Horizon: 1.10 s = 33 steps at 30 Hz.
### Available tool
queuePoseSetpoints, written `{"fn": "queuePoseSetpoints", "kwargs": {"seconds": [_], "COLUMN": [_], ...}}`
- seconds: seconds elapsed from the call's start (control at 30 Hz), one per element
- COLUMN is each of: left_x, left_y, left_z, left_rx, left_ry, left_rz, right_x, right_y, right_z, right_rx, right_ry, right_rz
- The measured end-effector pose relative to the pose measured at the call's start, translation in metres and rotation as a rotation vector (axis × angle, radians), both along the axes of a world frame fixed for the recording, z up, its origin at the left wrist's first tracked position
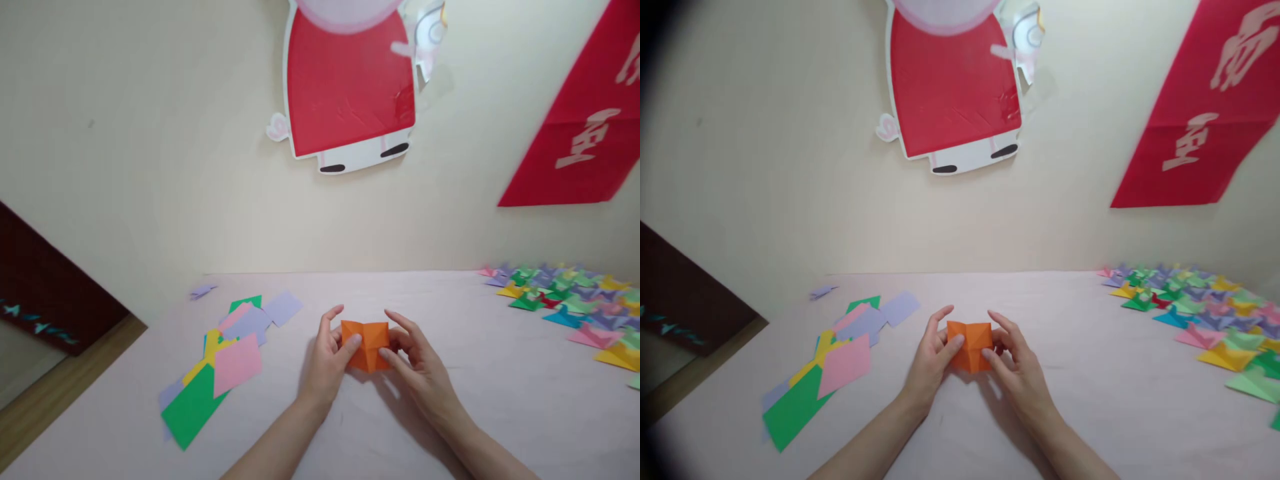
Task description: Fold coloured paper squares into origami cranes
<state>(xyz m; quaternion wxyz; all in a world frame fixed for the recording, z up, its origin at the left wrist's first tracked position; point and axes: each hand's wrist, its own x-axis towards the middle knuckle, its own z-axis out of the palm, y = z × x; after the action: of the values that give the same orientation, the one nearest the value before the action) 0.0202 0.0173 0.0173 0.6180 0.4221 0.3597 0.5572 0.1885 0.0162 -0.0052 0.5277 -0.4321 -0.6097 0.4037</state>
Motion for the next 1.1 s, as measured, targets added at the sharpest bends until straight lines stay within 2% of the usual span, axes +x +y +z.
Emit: {"fn": "queuePoseSetpoints", "kwargs": {"seconds": [0.2,0.4,0.57,0.9,1.1], "left_x": [0.005,0.004,0.006,0.005,0.002], "left_y": [-0.003,-0.004,-0.004,-0.004,-0.002], "left_z": [-0.002,-0.002,-0.002,-0.004,-0.007], "left_rx": [0.094,0.055,0.011,-0.006,-0.012], "left_ry": [-0.003,0.059,0.033,0.068,-0.022], "left_rz": [-0.050,0.019,-0.036,-0.061,-0.117], "right_x": [0.003,0.003,0.005,0.003,0.003], "right_y": [0.001,-0.001,0.000,0.001,-0.001], "right_z": [-0.004,0.006,0.008,0.012,0.010], "right_rx": [0.029,0.110,0.137,0.173,0.205], "right_ry": [-0.050,-0.145,-0.194,-0.228,-0.231], "right_rz": [-0.056,-0.083,-0.106,-0.107,-0.123]}}
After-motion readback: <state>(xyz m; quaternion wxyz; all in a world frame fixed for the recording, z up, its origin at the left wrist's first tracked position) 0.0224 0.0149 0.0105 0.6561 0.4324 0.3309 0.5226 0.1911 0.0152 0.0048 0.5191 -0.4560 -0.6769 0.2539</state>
